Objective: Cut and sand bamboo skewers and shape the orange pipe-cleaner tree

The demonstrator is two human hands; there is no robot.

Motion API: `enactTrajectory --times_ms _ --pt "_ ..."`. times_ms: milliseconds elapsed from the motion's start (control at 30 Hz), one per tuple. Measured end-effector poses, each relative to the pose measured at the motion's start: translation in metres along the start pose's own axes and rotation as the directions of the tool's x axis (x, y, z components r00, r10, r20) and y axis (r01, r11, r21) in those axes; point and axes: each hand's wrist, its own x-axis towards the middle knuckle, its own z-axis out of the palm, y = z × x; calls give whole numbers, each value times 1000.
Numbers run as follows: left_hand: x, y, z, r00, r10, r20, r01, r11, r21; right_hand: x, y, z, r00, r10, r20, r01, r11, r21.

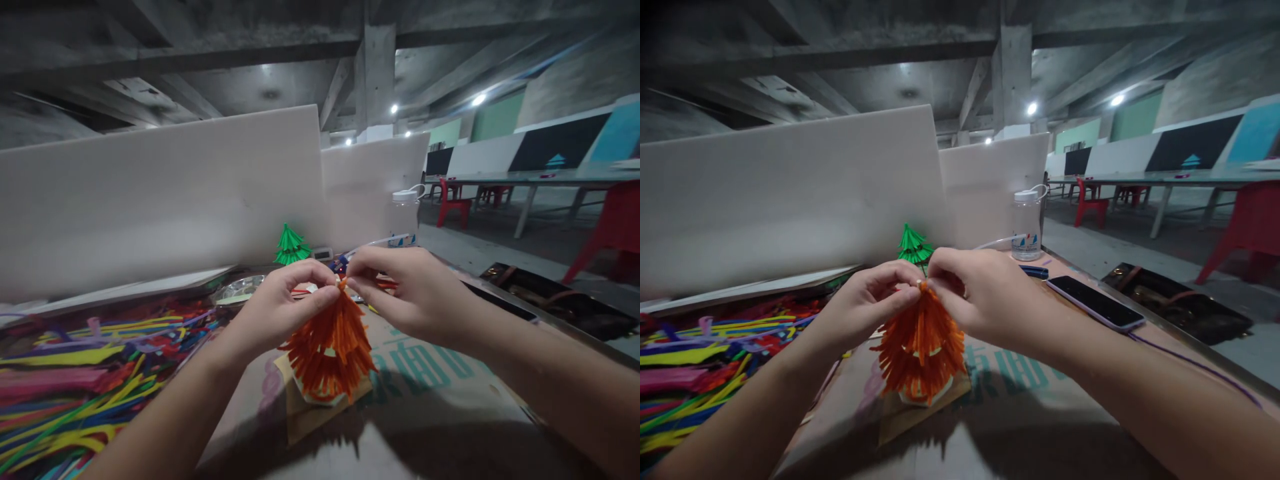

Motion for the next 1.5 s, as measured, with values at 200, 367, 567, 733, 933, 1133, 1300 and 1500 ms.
enactTrajectory --times_ms 200,367,567,733,933,1133,1300,1500 --pt "0 2 -3 999 -18 32 20 999 -37 6 8 -3 984 71 162 -88 991 97" --pt "-3 7 0 999 -40 23 41 998 -38 9 11 -1 990 83 112 -91 993 73" --pt "-2 8 2 1000 -21 24 21 1000 -4 13 21 2 995 76 69 -82 993 84" --pt "-2 8 3 997 -30 64 33 998 -48 11 18 -4 994 22 110 -41 984 175" --pt "-4 2 4 1000 1 31 1 998 -63 7 8 -7 989 27 145 -60 972 227" --pt "-5 8 4 1000 4 -19 -5 997 -72 11 12 -2 985 42 166 -105 914 392" --pt "-6 10 1 999 45 21 -44 999 -24 14 16 1 967 56 249 -176 854 489" --pt "-8 14 -2 997 75 -23 -73 995 75 13 18 0 967 8 254 -140 850 508"
